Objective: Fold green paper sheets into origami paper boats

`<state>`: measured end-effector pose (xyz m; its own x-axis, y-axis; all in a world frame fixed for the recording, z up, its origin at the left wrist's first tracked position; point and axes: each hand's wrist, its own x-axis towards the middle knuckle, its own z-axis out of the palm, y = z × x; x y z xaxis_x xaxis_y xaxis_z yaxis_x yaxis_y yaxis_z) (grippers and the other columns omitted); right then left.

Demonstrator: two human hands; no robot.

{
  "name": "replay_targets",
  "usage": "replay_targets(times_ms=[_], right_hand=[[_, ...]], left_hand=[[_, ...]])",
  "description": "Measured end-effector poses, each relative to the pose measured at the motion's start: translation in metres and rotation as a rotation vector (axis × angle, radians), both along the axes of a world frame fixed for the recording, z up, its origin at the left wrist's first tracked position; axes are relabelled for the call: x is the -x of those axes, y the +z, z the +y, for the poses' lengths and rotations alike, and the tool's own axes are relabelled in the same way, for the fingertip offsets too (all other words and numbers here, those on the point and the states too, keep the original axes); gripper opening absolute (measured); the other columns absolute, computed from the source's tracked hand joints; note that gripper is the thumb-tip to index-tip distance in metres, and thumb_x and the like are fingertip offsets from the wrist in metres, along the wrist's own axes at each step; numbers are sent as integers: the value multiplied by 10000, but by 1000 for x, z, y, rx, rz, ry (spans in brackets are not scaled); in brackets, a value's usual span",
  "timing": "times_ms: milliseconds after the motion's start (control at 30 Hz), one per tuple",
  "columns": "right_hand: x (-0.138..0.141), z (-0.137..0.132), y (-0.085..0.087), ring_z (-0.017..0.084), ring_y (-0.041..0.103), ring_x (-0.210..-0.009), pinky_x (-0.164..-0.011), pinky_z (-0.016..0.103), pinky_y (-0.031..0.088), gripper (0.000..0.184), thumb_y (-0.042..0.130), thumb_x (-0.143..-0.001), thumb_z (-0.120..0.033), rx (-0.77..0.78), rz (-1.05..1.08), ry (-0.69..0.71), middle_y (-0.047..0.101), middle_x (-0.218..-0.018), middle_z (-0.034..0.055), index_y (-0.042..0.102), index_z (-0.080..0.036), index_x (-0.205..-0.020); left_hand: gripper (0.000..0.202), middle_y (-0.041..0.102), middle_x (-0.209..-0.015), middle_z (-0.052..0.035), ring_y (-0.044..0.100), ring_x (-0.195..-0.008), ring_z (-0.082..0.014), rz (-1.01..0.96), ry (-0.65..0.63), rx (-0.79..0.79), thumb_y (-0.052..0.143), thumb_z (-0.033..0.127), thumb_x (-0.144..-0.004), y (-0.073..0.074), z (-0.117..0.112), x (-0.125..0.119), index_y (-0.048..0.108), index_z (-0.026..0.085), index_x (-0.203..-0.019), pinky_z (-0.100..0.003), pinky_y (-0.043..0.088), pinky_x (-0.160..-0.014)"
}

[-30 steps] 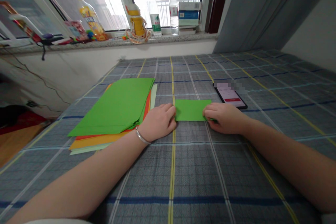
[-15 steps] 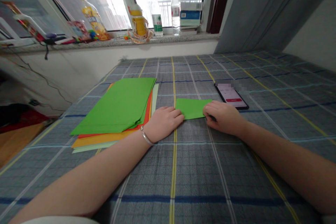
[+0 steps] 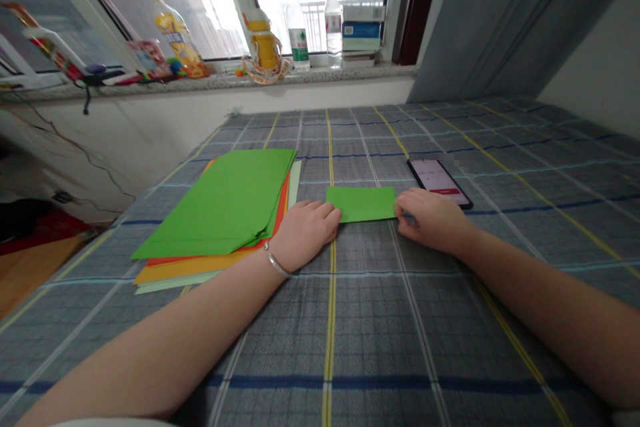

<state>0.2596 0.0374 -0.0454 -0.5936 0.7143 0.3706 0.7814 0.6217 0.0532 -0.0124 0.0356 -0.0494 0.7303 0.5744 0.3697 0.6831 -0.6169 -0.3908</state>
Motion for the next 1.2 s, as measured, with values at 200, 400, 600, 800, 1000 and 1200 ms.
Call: replay_targets(times_ms=[200, 400, 600, 800, 1000, 1200], right_hand=[[1, -1, 3, 189, 571, -759, -622, 315, 327, 95, 474, -786, -154, -60, -187, -23, 632, -796, 42, 564, -185, -787], [6, -7, 3, 191, 600, -755, -575, 318, 303, 102, 460, -803, -174, 13, -199, -126, 652, -812, 37, 559, -195, -789], [11, -8, 1, 231, 651, -854, -606, 313, 378, 292, 437, -924, -405, 99, -96, -246, 700, -939, 67, 604, -184, -1017], [12, -9, -1, 263, 667, -857, -586, 330, 420, 428, 445, -923, -472, 86, -101, -286, 712, -972, 96, 560, -186, -1221], [6, -3, -8, 255, 657, -909, -657, 342, 475, 544, 522, -878, -393, 174, 128, -273, 699, -1110, 95, 425, -179, -1370], [2, 5, -15, 210, 654, -783, -661, 355, 511, 601, 562, -833, -320, 265, 406, -249, 689, -1123, 94, 382, -189, -1392]], left_hand=[[119, 597, -726, -20, 583, -668, -194, 16, 45, 76, 542, 239, -907, 0, 2, 1, 584, 179, -813, -318, 399, -577], [250, 621, -814, -63, 594, -804, -236, -32, 116, 187, 497, 382, -924, 3, 0, 0, 603, 165, -859, -378, 467, -768], [428, 647, -1044, -153, 578, -1020, -315, -181, 325, 156, 459, 480, -923, -2, -1, 2, 614, 114, -1082, -513, 378, -994], [432, 645, -1147, -133, 570, -1112, -291, -272, 320, 270, 481, 501, -914, -10, 8, 6, 598, 135, -1111, -536, 266, -1116], [258, 688, -940, -78, 621, -922, -251, -571, 330, 440, 628, 384, -818, -14, 25, 12, 618, 154, -932, -473, 446, -936], [173, 611, -719, 9, 560, -669, -136, -839, 186, 622, 553, 321, -851, -9, 25, 11, 542, 177, -756, -283, 475, -681]])
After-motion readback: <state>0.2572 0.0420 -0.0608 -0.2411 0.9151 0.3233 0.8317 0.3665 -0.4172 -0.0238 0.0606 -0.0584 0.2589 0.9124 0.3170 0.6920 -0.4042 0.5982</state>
